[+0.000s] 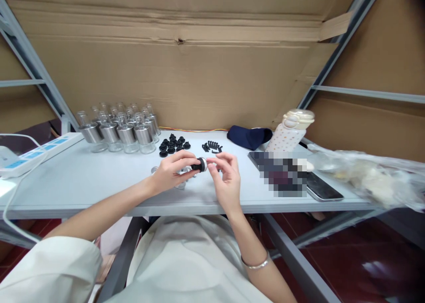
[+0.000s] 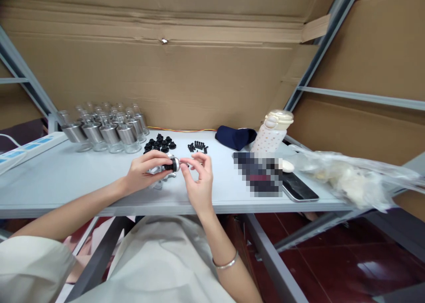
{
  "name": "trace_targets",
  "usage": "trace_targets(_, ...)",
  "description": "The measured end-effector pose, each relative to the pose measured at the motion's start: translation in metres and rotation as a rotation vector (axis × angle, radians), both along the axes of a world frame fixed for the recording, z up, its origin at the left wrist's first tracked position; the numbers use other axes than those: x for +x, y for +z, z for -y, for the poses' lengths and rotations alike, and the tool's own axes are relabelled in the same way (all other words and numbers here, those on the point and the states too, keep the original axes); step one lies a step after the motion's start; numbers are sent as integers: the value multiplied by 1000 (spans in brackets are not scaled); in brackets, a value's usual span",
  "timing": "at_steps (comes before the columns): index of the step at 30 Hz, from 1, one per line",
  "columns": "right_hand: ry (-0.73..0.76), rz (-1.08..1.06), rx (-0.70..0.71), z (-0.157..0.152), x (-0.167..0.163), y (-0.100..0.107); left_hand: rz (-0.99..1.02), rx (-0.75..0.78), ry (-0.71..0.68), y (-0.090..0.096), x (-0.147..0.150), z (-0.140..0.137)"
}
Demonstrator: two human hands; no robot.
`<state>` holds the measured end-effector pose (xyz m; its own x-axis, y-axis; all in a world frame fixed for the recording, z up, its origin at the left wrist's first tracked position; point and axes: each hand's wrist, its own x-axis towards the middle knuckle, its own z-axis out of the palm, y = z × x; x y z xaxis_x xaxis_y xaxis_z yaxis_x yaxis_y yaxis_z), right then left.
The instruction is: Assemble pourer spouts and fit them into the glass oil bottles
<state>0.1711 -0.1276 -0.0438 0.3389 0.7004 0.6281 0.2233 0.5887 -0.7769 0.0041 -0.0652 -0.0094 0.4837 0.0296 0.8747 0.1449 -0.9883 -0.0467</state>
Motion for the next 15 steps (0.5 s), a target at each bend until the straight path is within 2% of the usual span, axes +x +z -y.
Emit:
trace_targets(2,15,11,-34,-1,1,0,-12,61,50,1,1,-1)
trace_targets(6,400,-22,-207,-1,0,0,-88,236,135,0,2,-1)
trace_targets(8,471,-22,-234,-1,-1,0,-121,230,123,0,1,0)
trace_targets(11,450,-86,-202,-1,-1,1,-140,38,7,7,-1,1)
trace_targets(13,417,-129,-177,-1,-1,2,-145,-227,-78,16,-2,0)
trace_targets(15,392,-138,-167,-1,0,2,-241,-531,-126,25,-1,-2)
